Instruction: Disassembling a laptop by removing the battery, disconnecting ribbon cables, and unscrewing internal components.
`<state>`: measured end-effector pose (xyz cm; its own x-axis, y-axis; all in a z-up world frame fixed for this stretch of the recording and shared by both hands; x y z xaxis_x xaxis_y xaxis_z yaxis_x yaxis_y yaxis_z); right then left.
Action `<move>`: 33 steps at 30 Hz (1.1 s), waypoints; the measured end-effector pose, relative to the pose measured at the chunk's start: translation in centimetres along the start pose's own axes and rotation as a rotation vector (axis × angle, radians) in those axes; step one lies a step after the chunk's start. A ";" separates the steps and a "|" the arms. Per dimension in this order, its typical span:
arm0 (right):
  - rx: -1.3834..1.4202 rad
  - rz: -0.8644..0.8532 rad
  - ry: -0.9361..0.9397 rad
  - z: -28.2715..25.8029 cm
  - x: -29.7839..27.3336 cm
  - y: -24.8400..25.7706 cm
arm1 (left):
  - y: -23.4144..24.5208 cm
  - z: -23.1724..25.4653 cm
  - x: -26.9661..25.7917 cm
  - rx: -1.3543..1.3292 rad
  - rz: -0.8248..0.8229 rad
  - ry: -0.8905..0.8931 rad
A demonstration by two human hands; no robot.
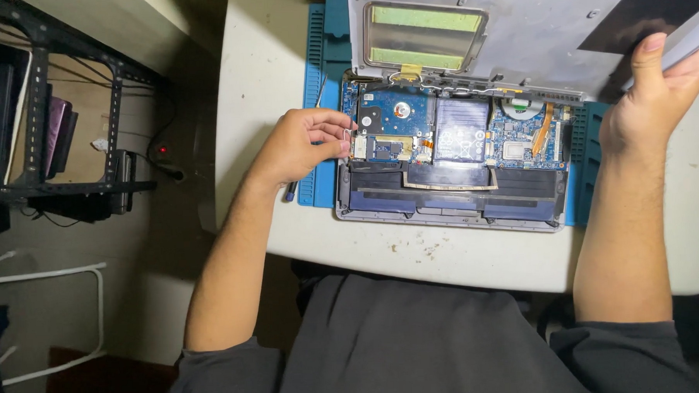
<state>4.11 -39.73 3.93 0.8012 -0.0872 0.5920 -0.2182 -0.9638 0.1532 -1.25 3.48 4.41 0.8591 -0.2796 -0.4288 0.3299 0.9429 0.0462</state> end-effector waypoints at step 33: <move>0.051 -0.018 0.004 2.5 -0.7 1.4 | 0.4 1.0 1.7 0.386 0.102 -0.011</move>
<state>4.60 -41.61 1.74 0.8027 -0.0690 0.5924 -0.1753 -0.9767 0.1237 0.70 3.24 4.63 0.8983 -0.1921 -0.3952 0.3639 0.8293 0.4241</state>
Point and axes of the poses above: each hand's wrist, its own x-axis towards the middle knuckle, its own y-axis out of the back of the hand, z = x × y, the point moved 3 cm from there along x, towards the middle knuckle, and after that the axes turned 10 degrees about -x, right-handed, at the moved point
